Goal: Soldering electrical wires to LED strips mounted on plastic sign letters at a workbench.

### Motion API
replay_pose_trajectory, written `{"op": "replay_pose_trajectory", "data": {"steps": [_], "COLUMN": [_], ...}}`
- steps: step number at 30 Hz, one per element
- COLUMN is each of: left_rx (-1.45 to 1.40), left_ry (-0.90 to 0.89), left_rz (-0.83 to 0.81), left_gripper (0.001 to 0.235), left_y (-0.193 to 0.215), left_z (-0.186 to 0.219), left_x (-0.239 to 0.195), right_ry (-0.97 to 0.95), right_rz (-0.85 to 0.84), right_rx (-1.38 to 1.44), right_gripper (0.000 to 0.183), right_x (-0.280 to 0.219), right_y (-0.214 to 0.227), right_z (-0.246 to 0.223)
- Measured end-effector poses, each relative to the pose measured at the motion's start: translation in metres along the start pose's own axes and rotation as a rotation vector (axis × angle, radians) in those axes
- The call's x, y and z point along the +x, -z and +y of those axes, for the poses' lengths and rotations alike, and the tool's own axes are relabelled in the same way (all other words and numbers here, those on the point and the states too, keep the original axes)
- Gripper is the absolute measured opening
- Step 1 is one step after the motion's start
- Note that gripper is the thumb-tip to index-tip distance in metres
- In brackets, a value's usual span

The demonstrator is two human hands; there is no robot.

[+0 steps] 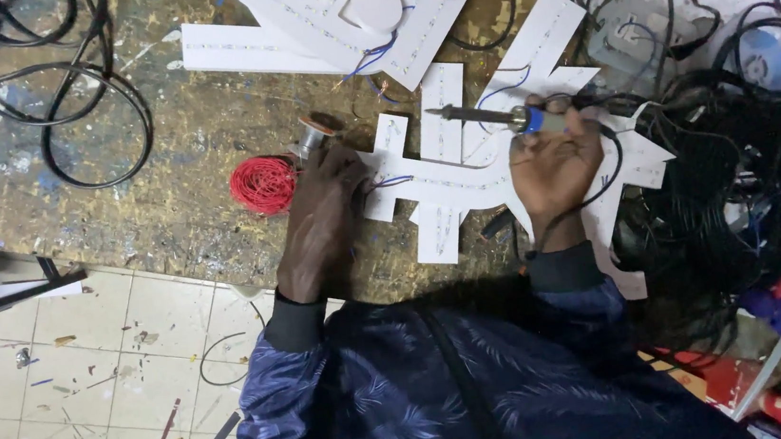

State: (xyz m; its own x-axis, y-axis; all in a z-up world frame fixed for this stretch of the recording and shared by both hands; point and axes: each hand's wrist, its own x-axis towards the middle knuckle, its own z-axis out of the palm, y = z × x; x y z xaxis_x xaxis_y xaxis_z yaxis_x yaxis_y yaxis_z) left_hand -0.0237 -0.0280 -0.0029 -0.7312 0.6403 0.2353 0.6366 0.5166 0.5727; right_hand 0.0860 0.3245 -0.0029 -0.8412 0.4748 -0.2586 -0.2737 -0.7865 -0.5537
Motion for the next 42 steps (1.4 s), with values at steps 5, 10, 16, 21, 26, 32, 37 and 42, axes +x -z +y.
{"op": "replay_pose_trajectory", "data": {"steps": [5, 10, 16, 21, 26, 32, 37, 42], "left_rx": [-0.111, -0.179, -0.126, -0.180, -0.195, -0.153, -0.137, -0.251], "left_ry": [0.027, 0.035, 0.029, 0.070, 0.103, 0.197, 0.231, 0.209], "left_rz": [0.029, 0.064, 0.048, 0.094, 0.101, 0.138, 0.221, 0.347], "left_gripper": [0.007, 0.005, 0.005, 0.005, 0.007, 0.009, 0.010, 0.005], "left_y": [0.005, 0.000, 0.001, 0.013, 0.005, -0.012, -0.028, -0.024], "left_z": [0.001, -0.007, -0.003, 0.011, 0.020, 0.029, 0.030, 0.039], "left_x": [0.005, 0.013, 0.003, 0.005, 0.003, -0.018, -0.029, -0.028], "right_ry": [0.091, 0.586, 0.996, 1.055, 0.949, 1.019, 1.008, 0.956], "right_rz": [-0.105, -0.089, -0.155, -0.377, -0.438, -0.458, -0.451, -0.513], "right_rx": [0.079, -0.470, -0.977, -1.332, -1.350, -1.400, -1.415, -1.473], "right_gripper": [0.019, 0.015, 0.027, 0.019, 0.006, 0.009, 0.008, 0.014], "right_x": [-0.007, 0.000, -0.040, -0.071, -0.062, -0.058, -0.061, -0.079], "right_y": [-0.014, -0.020, -0.054, -0.099, -0.076, -0.085, -0.081, -0.076], "right_z": [-0.044, -0.021, 0.046, 0.084, 0.092, 0.087, 0.094, 0.107]}}
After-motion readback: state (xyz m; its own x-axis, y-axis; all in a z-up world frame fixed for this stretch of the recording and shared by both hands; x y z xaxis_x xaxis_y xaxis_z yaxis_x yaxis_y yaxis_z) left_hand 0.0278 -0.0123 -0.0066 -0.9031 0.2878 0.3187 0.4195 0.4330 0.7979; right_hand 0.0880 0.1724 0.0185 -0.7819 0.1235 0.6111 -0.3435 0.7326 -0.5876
